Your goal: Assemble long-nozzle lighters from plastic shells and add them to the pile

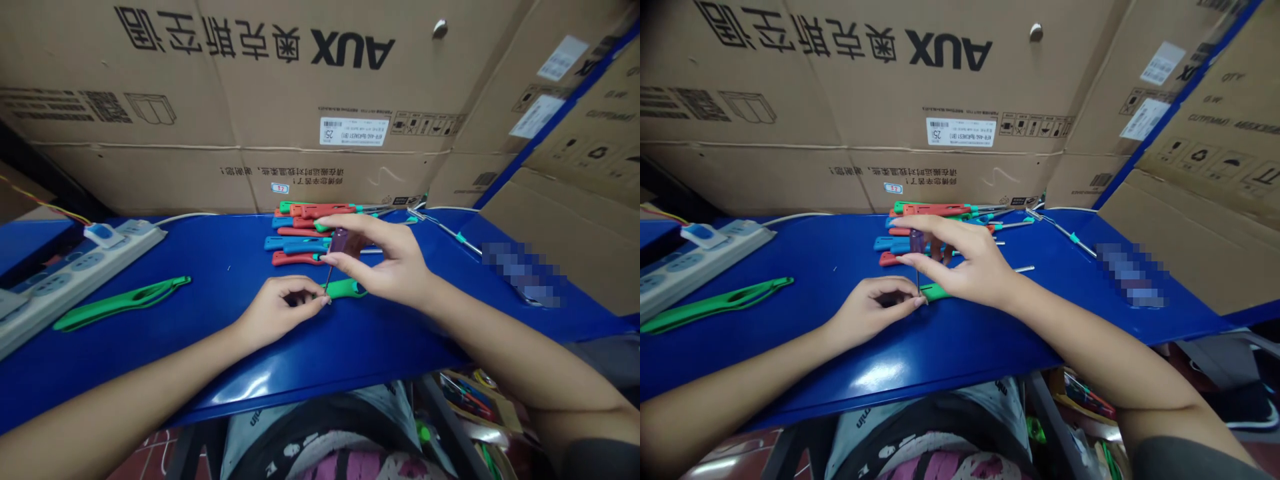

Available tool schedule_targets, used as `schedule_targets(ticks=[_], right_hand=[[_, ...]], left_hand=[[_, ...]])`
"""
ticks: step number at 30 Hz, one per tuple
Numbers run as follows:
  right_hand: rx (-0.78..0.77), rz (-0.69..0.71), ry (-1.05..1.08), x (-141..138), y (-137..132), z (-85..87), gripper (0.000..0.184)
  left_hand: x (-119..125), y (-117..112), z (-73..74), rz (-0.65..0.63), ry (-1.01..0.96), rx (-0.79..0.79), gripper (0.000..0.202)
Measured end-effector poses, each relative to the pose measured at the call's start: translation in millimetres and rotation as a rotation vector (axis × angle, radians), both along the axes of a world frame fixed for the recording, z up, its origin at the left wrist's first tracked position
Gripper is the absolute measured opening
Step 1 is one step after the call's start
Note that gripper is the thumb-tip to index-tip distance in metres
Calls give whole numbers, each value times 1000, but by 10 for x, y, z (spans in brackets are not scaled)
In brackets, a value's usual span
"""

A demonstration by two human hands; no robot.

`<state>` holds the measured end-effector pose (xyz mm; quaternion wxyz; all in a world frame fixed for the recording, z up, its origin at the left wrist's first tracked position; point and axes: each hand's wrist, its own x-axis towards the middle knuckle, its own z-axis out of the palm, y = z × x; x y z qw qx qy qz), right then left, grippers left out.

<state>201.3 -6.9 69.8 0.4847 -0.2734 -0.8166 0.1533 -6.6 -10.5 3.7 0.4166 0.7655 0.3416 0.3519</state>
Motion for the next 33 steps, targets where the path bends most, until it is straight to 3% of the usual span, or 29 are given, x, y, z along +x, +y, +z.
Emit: schedule_targets(ticks=[4, 7, 9, 13, 16, 21, 33], right_hand=[[16, 51, -47, -51, 25, 17, 42], [116, 46, -5, -49, 63, -99, 48], [111, 74, 4, -32, 79, -182, 52], [-78, 155, 21, -7, 81, -285, 55], [-95, 93, 49, -15, 84, -334, 54], [109, -43, 54, -37, 118, -414, 56], [82, -37, 34, -116, 59, -472, 55]], left_hand=[[-30, 13, 46, -16, 11, 312, 9], [-44, 8, 38, -11, 64, 409, 7], [-46, 0, 21, -25, 77, 417, 7], [-43, -3, -11, -41, 79, 403, 8], [-60, 29, -27, -44, 107, 377, 9], [-121, 116, -36, 13, 311, 365, 56], [-100, 93, -66, -91, 341, 383, 32]])
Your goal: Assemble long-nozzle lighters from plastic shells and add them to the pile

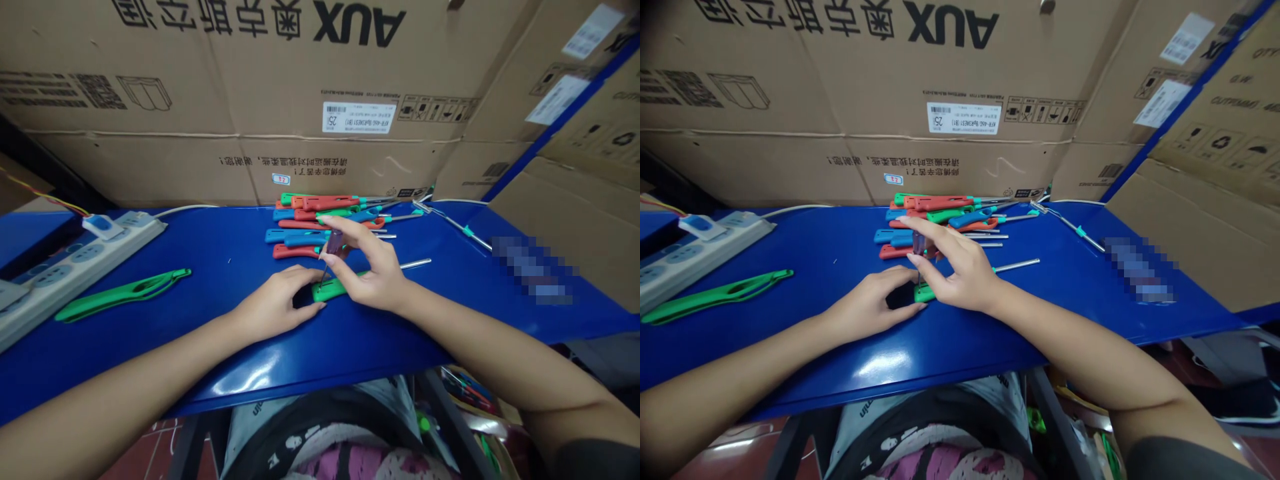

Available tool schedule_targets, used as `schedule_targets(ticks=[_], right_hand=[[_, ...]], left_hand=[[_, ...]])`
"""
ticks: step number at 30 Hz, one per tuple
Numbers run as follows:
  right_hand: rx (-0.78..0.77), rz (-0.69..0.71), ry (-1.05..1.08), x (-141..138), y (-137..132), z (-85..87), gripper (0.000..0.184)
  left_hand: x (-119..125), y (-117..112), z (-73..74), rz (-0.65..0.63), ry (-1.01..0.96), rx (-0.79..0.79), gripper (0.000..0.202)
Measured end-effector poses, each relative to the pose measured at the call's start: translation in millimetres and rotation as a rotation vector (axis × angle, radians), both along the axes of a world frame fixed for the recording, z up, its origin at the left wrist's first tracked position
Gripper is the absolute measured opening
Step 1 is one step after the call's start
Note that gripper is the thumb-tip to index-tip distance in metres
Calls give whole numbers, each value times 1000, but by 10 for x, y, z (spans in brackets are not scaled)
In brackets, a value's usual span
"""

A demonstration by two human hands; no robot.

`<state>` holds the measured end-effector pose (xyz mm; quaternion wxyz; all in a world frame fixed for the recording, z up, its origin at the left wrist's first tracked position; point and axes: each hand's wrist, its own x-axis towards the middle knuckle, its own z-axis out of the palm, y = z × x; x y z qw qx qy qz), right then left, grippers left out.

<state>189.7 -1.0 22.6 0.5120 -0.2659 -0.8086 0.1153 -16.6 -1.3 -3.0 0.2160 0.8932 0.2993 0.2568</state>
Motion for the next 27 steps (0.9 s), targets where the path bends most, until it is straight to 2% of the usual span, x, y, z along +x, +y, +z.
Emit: schedule_targets(ticks=[13, 27], right_hand=[[-9, -2, -65, 0, 11, -16, 51], [100, -7, -121, -4, 27, -17, 48]], left_hand=[[-3, 5, 0, -26, 26, 2, 20], [3, 3, 12, -23, 35, 31, 17]])
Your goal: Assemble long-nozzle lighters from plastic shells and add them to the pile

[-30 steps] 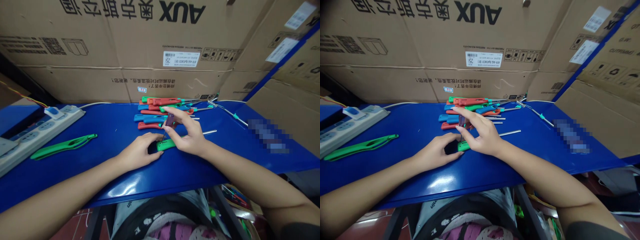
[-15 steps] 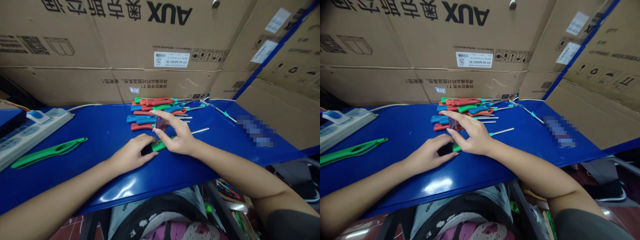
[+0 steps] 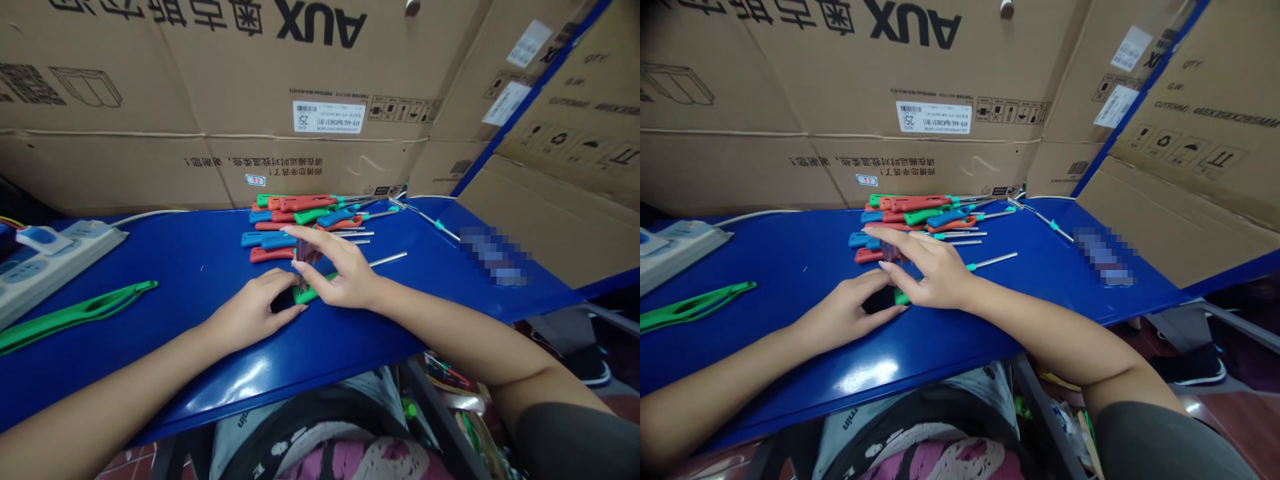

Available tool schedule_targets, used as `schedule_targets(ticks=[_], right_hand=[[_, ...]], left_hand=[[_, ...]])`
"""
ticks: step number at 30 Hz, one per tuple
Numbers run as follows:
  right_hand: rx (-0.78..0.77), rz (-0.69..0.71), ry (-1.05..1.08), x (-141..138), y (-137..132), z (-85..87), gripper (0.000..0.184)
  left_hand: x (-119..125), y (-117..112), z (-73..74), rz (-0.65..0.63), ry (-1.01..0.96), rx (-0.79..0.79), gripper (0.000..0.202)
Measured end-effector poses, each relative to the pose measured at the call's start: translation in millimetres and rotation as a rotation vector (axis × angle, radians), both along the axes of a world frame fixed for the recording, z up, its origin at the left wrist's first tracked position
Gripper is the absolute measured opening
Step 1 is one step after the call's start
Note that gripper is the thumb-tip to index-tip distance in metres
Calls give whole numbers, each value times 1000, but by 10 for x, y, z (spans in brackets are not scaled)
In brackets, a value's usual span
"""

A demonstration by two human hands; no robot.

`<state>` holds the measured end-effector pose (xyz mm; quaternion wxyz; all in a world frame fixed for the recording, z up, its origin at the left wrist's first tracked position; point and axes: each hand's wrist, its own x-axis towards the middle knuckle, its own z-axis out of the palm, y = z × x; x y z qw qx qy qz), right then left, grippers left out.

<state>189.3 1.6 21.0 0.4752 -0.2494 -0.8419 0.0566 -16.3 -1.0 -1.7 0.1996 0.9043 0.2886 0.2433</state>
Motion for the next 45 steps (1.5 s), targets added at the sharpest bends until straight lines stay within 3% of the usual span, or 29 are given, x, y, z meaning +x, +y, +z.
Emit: schedule_targets(ticks=[7, 14, 22, 30, 33, 36, 42, 45], right_hand=[[66, -21, -67, -3, 4, 12, 41], [-4, 24, -46, 2, -14, 68, 35], [214, -42, -148, 49, 26, 93, 26], [4, 105, 17, -7, -6, 139, 25], [80, 59, 2, 18, 23, 137, 14], [186, 9, -63, 38, 31, 133, 17], [-30, 133, -52, -1, -19, 163, 29], [39, 135, -35, 11, -5, 157, 18]], left_hand=[[-8, 14, -27, -4, -7, 32, 18], [-10, 15, -30, 1, 4, 30, 15], [-2, 22, -57, -12, -23, 92, 19], [-16, 21, -61, -16, -16, 47, 17], [-12, 26, -84, -29, -33, 71, 17], [-7, 31, -100, -40, -50, 77, 18], [-18, 26, -94, -43, -29, 41, 20], [-19, 17, -93, -50, -44, 39, 24]])
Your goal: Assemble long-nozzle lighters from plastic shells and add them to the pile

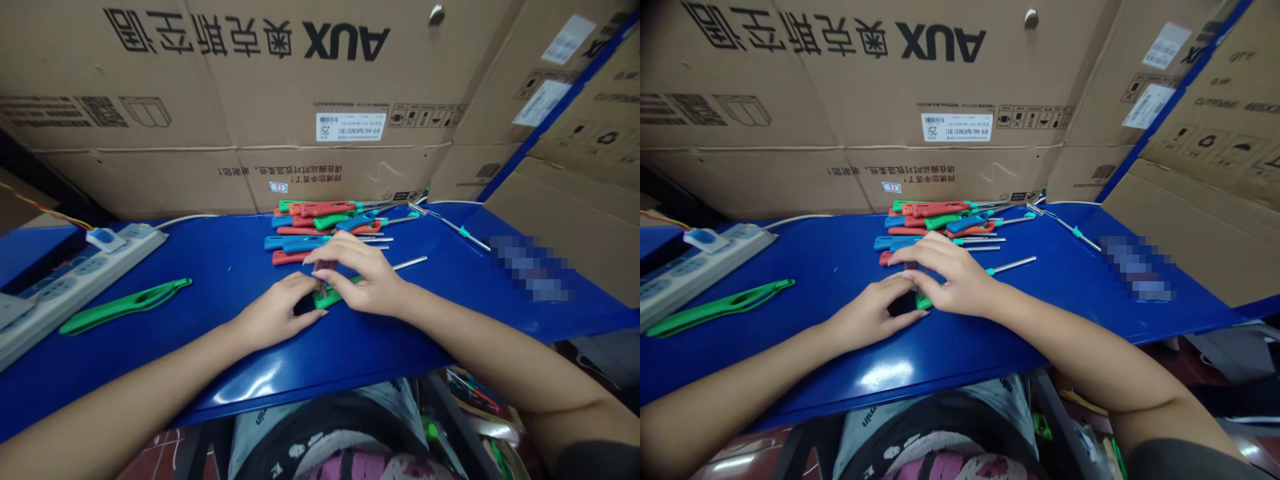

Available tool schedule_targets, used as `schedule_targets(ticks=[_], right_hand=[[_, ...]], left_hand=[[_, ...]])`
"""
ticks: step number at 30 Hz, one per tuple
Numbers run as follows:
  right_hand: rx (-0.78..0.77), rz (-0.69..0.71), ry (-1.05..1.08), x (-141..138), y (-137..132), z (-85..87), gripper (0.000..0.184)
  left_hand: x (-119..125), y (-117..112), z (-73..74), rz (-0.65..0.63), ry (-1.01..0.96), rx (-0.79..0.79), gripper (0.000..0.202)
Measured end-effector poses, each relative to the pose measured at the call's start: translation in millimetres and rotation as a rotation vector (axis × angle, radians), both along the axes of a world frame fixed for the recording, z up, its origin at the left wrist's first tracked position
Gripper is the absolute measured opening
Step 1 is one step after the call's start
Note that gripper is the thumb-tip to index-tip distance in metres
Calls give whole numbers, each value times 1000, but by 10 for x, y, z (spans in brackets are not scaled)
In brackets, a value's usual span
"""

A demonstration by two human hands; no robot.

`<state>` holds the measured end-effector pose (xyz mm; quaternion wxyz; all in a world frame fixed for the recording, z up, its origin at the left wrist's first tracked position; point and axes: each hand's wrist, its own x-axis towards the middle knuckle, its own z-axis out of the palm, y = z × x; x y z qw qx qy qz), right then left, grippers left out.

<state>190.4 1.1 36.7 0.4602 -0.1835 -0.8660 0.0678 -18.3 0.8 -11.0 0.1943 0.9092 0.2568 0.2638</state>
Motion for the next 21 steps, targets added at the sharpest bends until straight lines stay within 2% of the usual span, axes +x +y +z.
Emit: schedule_targets(ticks=[2, 4, 9, 13, 16, 18, 21], right_hand=[[131, -22, -12, 16, 12, -6, 14], [217, -31, -46, 19, 9, -2, 18], [78, 17, -36, -14, -41, 36, 34], [189, -31, 0, 9, -14, 19, 20], [248, -46, -30, 30, 13, 4, 19], [189, -8, -70, 24, 7, 13, 25], [21, 49, -64, -1, -22, 39, 33]], left_hand=[[5, -5, 3, -2, -19, -2, 26], [11, -8, 10, -3, -24, -6, 26], [12, -6, 23, 0, -9, -17, 27], [10, -10, 22, 11, 4, -28, 29], [13, -13, 28, 13, -8, -32, 27], [15, -13, 35, 7, -7, -38, 25], [12, -10, 40, -6, -1, -33, 22]])
